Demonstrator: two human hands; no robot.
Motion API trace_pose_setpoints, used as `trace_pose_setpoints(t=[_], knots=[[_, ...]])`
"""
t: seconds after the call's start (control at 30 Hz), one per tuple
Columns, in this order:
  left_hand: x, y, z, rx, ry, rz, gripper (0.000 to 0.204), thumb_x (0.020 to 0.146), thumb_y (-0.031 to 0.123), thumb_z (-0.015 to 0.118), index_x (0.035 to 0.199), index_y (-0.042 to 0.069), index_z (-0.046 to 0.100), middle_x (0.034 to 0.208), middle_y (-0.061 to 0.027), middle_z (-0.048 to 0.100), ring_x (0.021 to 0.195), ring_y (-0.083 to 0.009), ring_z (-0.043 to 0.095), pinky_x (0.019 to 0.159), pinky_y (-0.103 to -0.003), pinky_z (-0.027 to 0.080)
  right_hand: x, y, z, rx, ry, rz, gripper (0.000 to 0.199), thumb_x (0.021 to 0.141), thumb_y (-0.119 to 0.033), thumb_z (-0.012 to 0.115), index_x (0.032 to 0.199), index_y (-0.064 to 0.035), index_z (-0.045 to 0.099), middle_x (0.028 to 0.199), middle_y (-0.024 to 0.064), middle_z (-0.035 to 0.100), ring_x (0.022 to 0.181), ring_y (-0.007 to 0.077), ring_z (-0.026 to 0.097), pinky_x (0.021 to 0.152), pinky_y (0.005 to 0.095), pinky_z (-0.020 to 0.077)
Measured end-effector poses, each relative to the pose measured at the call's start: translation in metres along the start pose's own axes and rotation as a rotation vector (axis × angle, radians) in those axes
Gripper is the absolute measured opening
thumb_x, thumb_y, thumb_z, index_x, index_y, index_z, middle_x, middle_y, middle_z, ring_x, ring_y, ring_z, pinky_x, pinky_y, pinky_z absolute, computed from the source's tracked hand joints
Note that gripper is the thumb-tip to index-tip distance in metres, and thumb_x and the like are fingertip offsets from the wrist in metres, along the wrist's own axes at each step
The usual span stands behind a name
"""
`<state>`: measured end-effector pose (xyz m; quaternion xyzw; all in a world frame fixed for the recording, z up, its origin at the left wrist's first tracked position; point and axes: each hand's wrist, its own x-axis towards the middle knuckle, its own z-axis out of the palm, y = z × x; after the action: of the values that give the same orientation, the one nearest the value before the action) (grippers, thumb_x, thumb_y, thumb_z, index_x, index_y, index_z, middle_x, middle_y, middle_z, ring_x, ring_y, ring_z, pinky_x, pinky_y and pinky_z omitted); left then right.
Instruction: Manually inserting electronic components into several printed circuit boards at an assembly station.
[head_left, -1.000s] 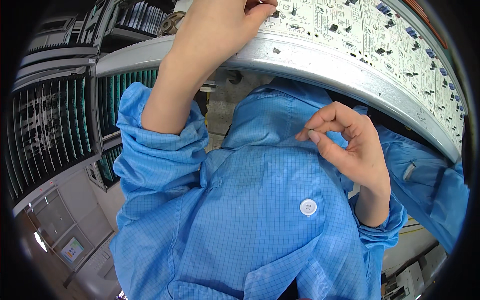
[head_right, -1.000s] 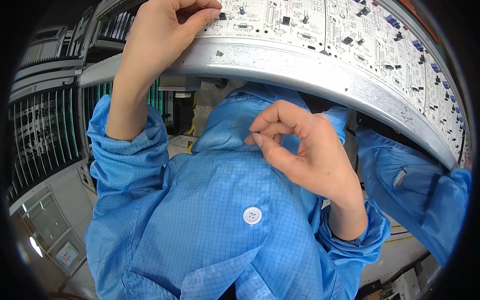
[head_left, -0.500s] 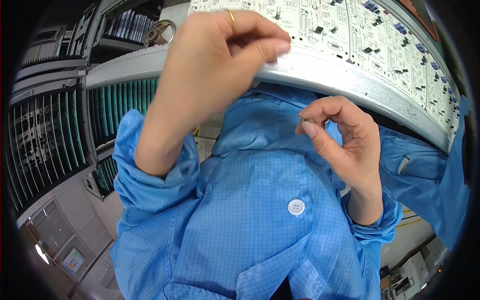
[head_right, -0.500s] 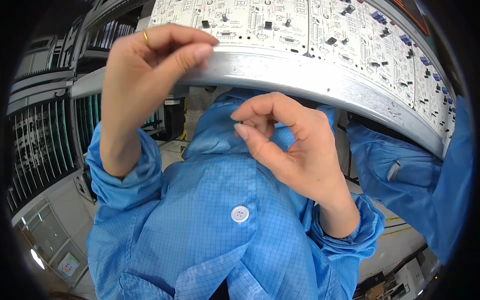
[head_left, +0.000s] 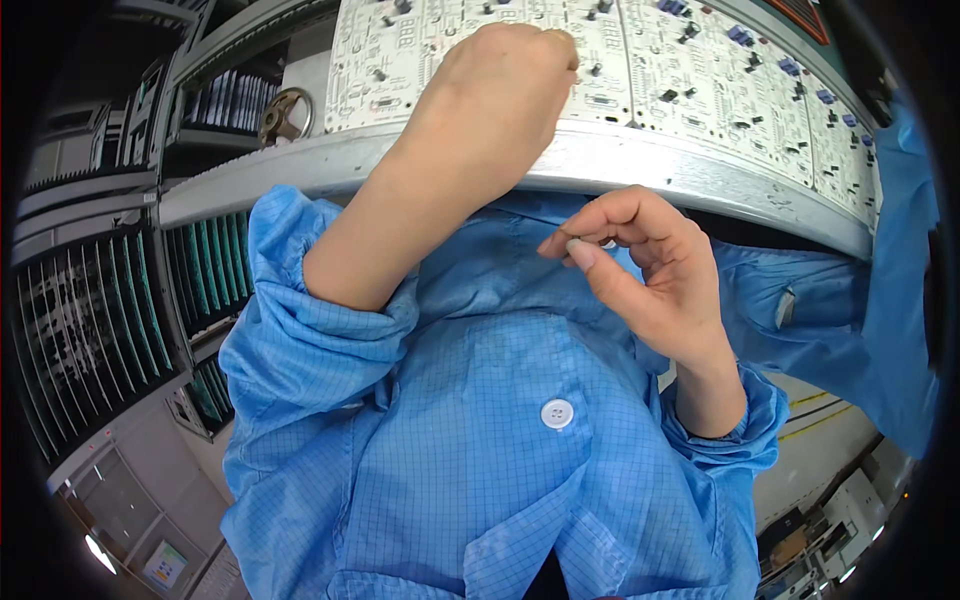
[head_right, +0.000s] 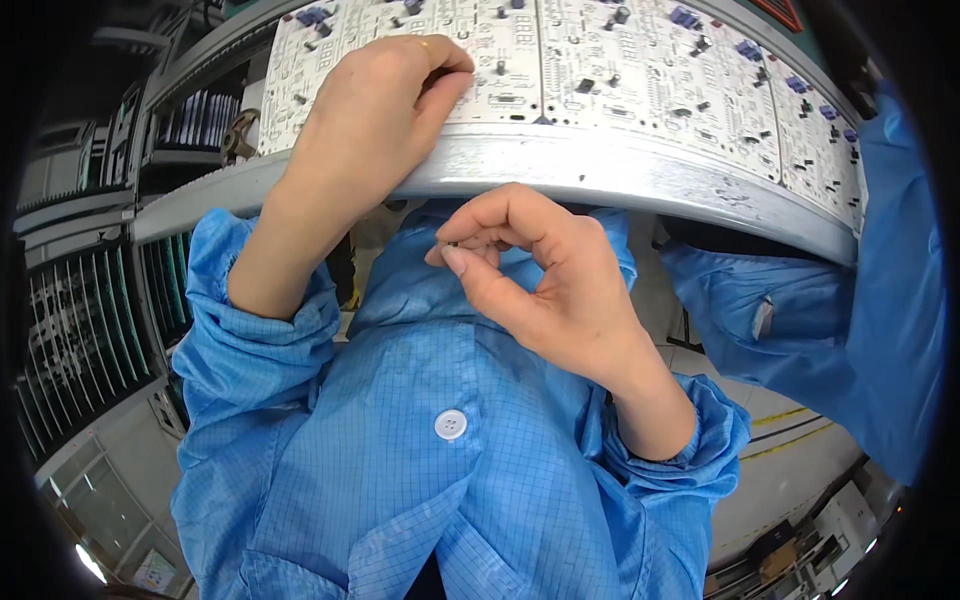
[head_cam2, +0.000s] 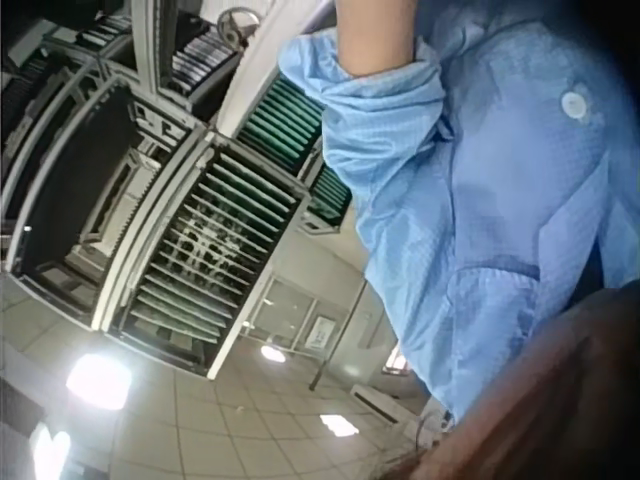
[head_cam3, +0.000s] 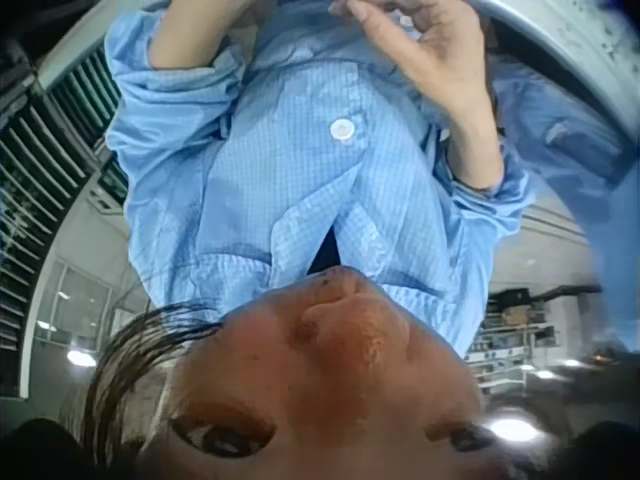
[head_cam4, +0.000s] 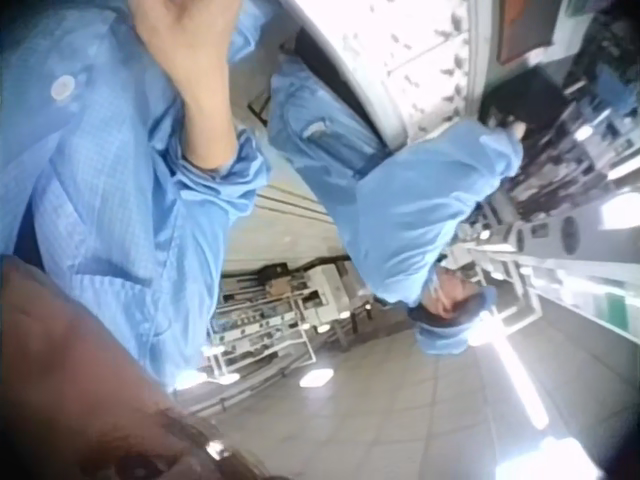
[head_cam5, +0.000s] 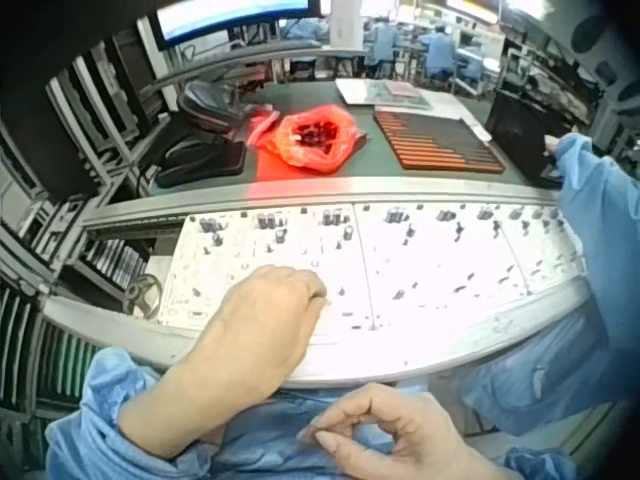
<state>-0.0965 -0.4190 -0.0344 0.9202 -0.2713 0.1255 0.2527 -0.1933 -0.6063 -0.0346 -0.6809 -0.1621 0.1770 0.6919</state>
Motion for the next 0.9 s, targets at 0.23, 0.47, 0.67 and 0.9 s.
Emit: trace_pose_setpoints(t=[0.23, 0.47, 0.67, 0.9], knots=[[0.008, 0.009, -0.004, -0.297, 0.007, -0.148, 0.017, 0.094, 0.014, 0.065, 0.102, -0.002, 0.068, 0.085, -0.0157, 0.071, 0.069, -0.0270, 0.067, 0.068, -0.034, 0.054, 0.000, -0.007, -0.012, 0.054, 0.049, 0.014, 0.015, 0.095, 0.000, 0.062, 0.110, 0.0030, 0.061, 0.107, 0.0156, 0.071, 0.098, 0.0181, 0.069, 0.086, 0.0300, 0.0547], [0.023, 0.010, -0.038, -1.179, -0.395, -0.605, 0.021, 0.094, 0.016, 0.069, 0.098, -0.004, 0.068, 0.083, -0.0093, 0.071, 0.067, -0.0091, 0.064, 0.058, -0.020, 0.050, 0.006, -0.004, -0.016, 0.257, 0.235, -0.025, 0.016, 0.098, 0.000, 0.057, 0.113, 0.0041, 0.059, 0.114, 0.0187, 0.070, 0.100, 0.0183, 0.069, 0.089, 0.0303, 0.0552], [0.026, 0.009, -0.036, -1.357, -0.350, -0.819, 0.020, 0.091, 0.014, 0.070, 0.096, -0.004, 0.070, 0.081, -0.0113, 0.072, 0.064, -0.0098, 0.064, 0.057, -0.020, 0.051, 0.012, -0.013, -0.018, 0.226, 0.408, -0.078, 0.014, 0.100, 0.002, 0.053, 0.114, 0.0049, 0.057, 0.121, 0.0232, 0.066, 0.105, 0.0213, 0.068, 0.094, 0.0342, 0.0556], [0.032, 0.008, -0.033, -1.318, -0.352, -0.832, 0.018, 0.092, 0.012, 0.071, 0.097, -0.004, 0.069, 0.081, -0.0109, 0.071, 0.063, -0.0102, 0.064, 0.053, -0.019, 0.049, 0.025, -0.013, -0.021, 0.252, 0.418, -0.169, 0.014, 0.101, 0.003, 0.050, 0.114, 0.0056, 0.054, 0.130, 0.0290, 0.060, 0.115, 0.0282, 0.065, 0.100, 0.0388, 0.0544]])
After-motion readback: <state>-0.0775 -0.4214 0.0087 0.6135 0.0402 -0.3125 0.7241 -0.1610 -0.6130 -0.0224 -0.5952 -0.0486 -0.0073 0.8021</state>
